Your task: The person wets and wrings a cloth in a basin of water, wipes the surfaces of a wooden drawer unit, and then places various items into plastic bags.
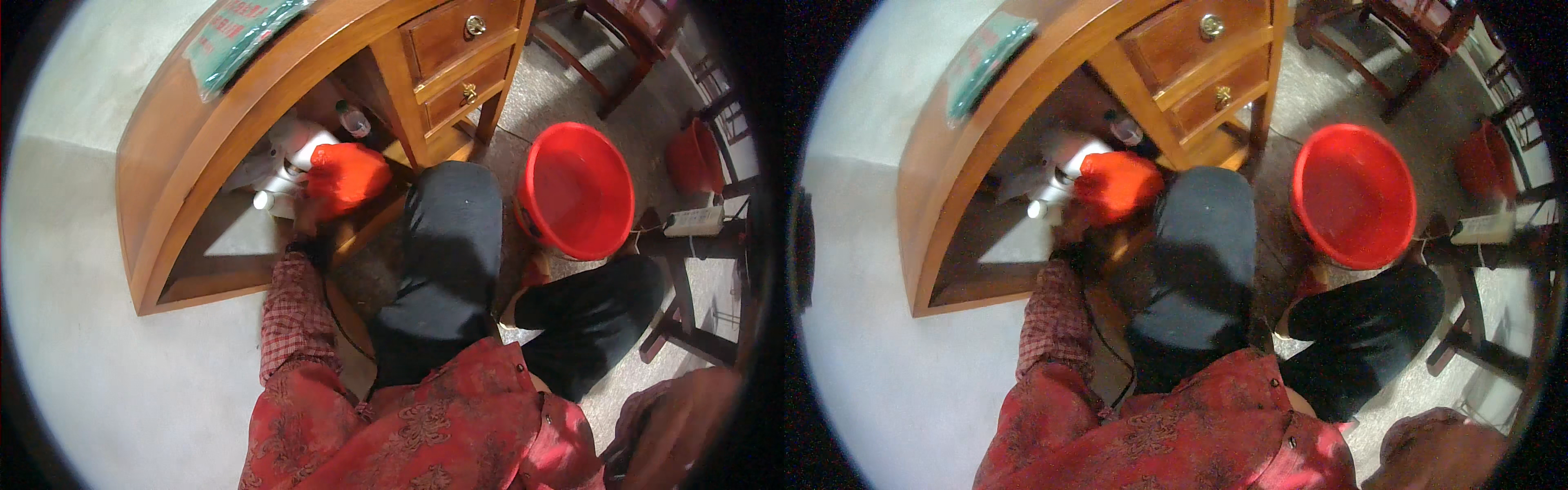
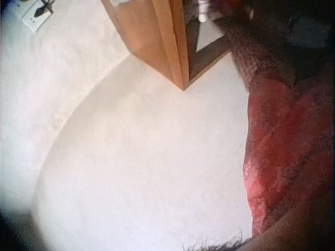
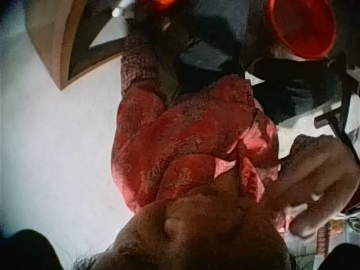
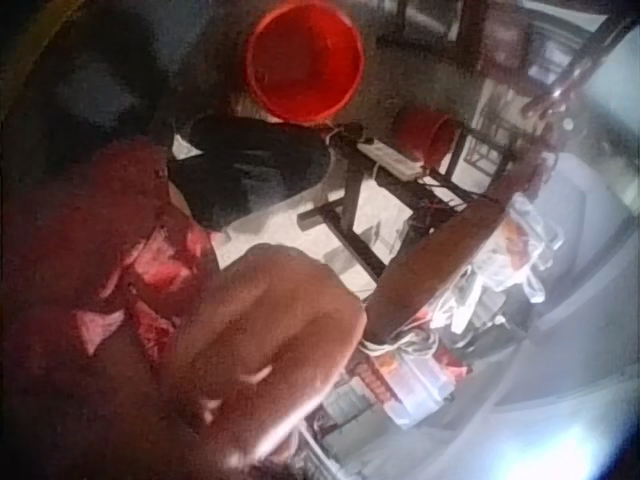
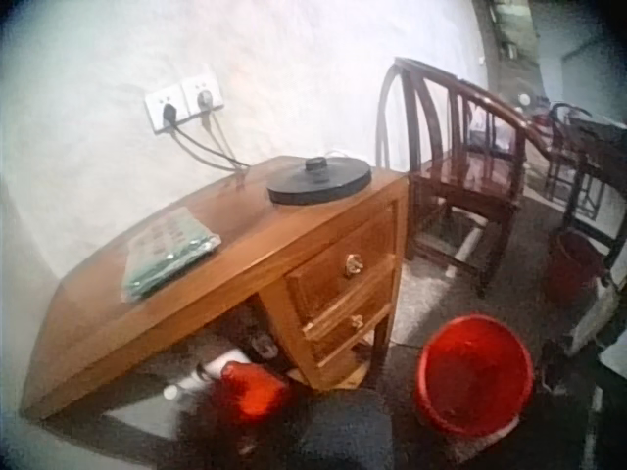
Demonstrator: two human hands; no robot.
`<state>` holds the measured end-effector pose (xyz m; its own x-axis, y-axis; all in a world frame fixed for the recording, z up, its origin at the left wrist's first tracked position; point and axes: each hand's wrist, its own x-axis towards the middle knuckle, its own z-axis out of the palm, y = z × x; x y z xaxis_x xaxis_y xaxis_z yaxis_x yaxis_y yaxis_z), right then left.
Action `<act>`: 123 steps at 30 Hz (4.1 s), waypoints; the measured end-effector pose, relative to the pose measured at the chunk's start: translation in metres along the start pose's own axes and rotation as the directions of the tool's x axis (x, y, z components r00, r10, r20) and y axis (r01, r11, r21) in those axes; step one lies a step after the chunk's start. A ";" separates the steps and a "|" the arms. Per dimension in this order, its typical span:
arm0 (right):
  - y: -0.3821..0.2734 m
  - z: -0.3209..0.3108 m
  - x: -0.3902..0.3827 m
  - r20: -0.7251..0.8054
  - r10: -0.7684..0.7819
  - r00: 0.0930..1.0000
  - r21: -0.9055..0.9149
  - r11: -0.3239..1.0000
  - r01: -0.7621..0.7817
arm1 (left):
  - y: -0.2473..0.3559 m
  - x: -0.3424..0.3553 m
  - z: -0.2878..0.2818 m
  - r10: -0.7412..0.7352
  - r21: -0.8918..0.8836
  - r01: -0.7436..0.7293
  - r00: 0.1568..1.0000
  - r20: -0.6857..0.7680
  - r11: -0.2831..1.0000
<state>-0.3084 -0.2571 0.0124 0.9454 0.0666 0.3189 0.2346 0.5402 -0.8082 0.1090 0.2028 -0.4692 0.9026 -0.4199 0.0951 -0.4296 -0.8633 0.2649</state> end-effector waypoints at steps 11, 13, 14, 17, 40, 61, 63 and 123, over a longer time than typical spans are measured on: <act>0.008 0.007 0.003 -0.007 0.050 0.999 -0.054 0.997 -0.050 | 0.141 -0.034 -0.035 -0.249 -0.613 0.760 0.650 0.718 0.214; 0.006 0.003 -0.001 0.001 0.058 0.998 -0.080 0.995 -0.058 | 0.173 -0.024 -0.052 -0.261 -0.621 0.744 0.668 0.696 0.248; 0.011 -0.007 -0.005 0.004 0.056 0.998 -0.075 0.996 -0.055 | 0.177 -0.024 -0.064 -0.243 -0.640 0.718 0.695 0.676 0.274; 0.011 -0.006 -0.005 -0.038 0.024 0.999 -0.157 0.987 -0.029 | 0.179 -0.005 -0.047 -0.379 -0.671 0.684 0.724 0.577 0.285; 0.034 -0.015 -0.012 -0.318 0.141 0.938 -0.285 0.929 -0.236 | -0.021 -0.020 0.018 0.142 -0.745 0.663 0.746 0.651 -0.070; 0.030 -0.076 -0.076 -0.735 0.064 0.675 -0.499 0.622 -0.603 | 0.203 -0.024 -0.153 0.104 -0.819 0.186 0.953 0.285 0.543; 0.025 -0.088 -0.080 -0.773 0.014 0.635 -0.499 0.604 -0.622 | 0.222 -0.003 -0.158 0.230 -0.795 0.009 0.955 0.187 0.607; 0.066 -0.160 -0.210 -0.857 -0.389 0.338 -0.510 0.548 -0.663 | 0.428 0.027 -0.376 0.476 0.013 -0.627 0.578 -0.663 0.779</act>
<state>-0.4553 -0.3699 -0.1875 0.4220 -0.9066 -0.0026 -0.3826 -0.1755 -0.9071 -0.0395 -0.0727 0.0080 0.3364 -0.4684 0.8170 -0.9010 -0.4123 0.1346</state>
